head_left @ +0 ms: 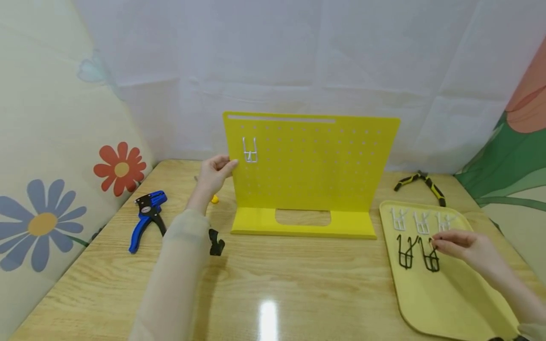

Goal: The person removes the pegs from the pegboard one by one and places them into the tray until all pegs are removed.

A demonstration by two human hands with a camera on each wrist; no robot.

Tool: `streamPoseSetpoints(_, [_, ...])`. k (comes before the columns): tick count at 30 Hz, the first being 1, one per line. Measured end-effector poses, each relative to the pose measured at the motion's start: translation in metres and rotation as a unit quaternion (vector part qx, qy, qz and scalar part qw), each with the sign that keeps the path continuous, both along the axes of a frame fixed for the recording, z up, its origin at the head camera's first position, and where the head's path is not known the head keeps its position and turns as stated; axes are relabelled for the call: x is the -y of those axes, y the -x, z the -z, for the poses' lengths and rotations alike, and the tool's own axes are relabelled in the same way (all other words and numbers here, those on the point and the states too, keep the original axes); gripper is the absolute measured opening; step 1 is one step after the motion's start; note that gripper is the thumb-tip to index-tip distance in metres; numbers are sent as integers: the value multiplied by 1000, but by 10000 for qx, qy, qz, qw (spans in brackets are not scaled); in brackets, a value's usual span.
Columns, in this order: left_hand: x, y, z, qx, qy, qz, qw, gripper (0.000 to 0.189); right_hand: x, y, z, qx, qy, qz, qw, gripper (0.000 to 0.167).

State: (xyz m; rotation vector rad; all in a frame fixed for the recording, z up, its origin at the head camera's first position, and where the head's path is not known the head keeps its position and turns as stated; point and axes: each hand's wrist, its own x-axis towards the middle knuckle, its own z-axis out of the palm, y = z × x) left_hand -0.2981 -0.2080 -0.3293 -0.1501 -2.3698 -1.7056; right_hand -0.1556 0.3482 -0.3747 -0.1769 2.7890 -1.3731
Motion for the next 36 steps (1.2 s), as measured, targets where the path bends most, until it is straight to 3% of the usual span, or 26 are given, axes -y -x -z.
streamPoseSetpoints(9, [-1, -1, -2, -21, 69, 31, 10000, 40, -1, 3, -9, 91, -478, 242, 9985, 40])
streamPoseSetpoints(16, [1, 1, -1, 5, 106, 22, 9999, 41, 7, 4, -23, -801, -761, 335, 9933, 46])
streamPoseSetpoints(26, [1, 0, 0, 22, 77, 35, 10000, 41, 35, 9, -40, -1639, -161, 132, 9863, 49])
streamPoseSetpoints(36, [1, -2, -2, 117, 23, 47, 9999, 42, 90, 24, -61, -2158, 223, -560, 9746, 53])
